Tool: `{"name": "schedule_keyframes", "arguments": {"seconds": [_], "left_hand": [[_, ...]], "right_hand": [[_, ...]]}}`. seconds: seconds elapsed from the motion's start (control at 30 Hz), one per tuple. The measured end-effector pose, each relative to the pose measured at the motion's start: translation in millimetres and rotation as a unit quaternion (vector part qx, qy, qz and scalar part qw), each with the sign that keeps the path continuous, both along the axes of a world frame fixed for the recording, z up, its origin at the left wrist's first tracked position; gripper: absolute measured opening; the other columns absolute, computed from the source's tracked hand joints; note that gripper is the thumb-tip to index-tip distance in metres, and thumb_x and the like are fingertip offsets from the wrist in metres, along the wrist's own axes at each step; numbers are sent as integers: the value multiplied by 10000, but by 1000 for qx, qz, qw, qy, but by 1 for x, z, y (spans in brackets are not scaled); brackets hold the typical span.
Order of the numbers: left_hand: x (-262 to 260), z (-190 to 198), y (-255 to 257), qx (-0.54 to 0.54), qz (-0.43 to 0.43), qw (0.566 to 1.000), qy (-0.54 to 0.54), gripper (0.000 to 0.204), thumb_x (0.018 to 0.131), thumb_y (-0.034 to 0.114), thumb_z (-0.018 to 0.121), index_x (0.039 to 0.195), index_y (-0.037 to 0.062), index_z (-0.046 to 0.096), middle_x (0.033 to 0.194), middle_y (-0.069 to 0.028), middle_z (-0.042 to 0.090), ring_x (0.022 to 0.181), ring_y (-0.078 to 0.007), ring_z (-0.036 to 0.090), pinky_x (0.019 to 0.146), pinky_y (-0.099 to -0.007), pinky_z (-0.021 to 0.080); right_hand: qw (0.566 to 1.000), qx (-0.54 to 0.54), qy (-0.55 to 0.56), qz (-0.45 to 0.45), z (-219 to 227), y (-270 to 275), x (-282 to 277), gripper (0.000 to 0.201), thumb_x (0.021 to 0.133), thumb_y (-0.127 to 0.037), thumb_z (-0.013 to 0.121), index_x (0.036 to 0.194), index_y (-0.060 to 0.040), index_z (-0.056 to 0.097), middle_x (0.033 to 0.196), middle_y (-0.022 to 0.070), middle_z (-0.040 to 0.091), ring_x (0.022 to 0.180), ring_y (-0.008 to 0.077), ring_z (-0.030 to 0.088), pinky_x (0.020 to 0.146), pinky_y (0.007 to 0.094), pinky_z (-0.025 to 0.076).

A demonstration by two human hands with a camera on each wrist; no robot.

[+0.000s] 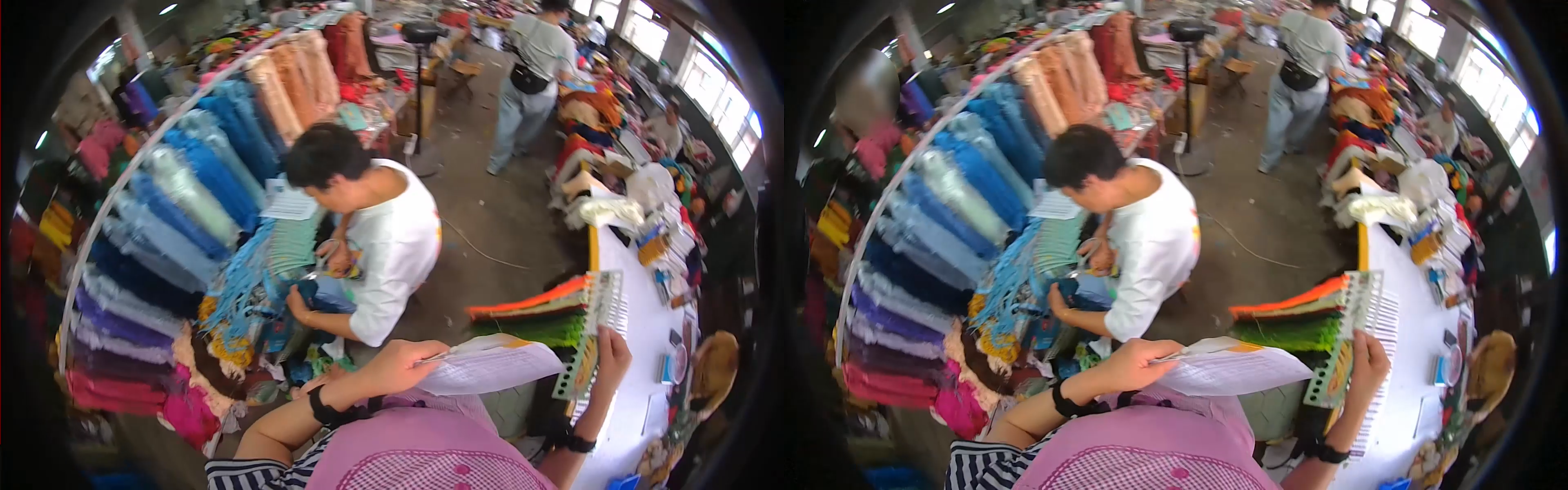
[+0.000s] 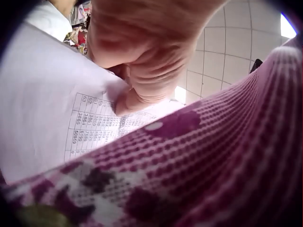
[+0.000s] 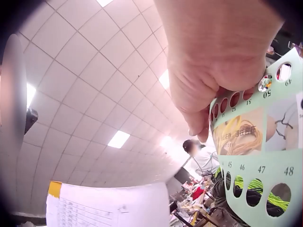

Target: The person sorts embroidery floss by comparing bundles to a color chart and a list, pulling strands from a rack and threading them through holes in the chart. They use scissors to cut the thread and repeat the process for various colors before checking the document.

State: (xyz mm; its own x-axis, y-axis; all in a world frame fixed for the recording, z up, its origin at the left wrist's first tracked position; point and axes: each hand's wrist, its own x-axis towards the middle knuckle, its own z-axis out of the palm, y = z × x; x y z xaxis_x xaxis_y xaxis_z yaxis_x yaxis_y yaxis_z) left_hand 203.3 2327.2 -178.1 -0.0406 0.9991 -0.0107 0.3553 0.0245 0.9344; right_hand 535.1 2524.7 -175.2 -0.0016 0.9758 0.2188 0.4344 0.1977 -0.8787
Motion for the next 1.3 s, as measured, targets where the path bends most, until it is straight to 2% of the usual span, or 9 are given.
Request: {"name": "schedule_keyframes", "arguments": {"seconds": [0.07,0.13,0.17,0.2,0.53,0.83,0.93,1.0,1.3], "left_hand": [[-7,1,25,-9,-25,1000,12,312,840,85,593,1148,37,615,924,-173,679,754,-266,679,689,-323,511],[-14,-3,51,-23,-5,1000,0,292,855,71,612,1145,35,629,904,-91,689,717,-102,597,661,-249,479],[-18,-2,65,-64,-13,997,-33,361,817,53,556,1173,49,619,985,-132,695,838,-220,679,752,-296,510],[-23,-4,81,-61,-6,998,-32,361,817,53,556,1173,49,619,985,-132,695,838,-220,679,752,-296,510],[-49,-35,307,-98,164,973,-127,314,868,101,601,1174,34,619,1004,-30,672,882,-83,584,784,-239,461],[-79,15,520,12,293,893,-342,306,881,51,631,1179,-7,591,1017,-23,665,869,-89,608,775,-251,483],[-110,11,576,91,301,905,-287,290,875,31,627,1160,-17,596,1002,-42,673,884,-101,620,792,-266,495],[-134,25,624,65,278,888,-361,294,883,23,596,1172,-26,582,1045,-88,672,916,-143,643,816,-303,524],[-211,20,728,109,262,884,-372,310,890,2,572,1196,-42,571,1091,-86,659,942,-120,624,840,-276,496]], "right_hand": [[997,-36,66,-6,-2,29,-16,168,893,-114,650,945,34,708,811,21,681,749,75,575,708,232,462],[997,-40,63,6,-7,70,-30,168,890,-117,657,944,35,708,811,19,681,750,70,575,708,228,462],[996,-47,63,28,-12,92,-37,169,887,-119,664,942,35,707,811,18,682,751,65,575,707,225,462],[996,-45,64,35,-17,116,-45,169,887,-119,664,942,35,707,811,18,682,751,65,575,707,225,462],[973,-70,33,215,-38,389,-140,194,880,-129,673,914,61,694,826,21,682,791,80,584,739,233,465],[932,-79,54,349,-16,546,-194,601,1044,-387,323,934,74,692,881,111,698,835,173,606,799,313,455],[926,-75,112,354,-9,585,-226,383,962,-260,503,917,85,664,811,63,659,796,119,572,761,279,446],[914,-103,129,371,9,621,-253,238,909,-172,612,874,62,638,741,-32,555,728,69,487,648,243,402],[889,-198,200,361,25,709,-346,101,889,-62,662,889,34,692,820,11,690,702,32,573,642,186,448]]}}
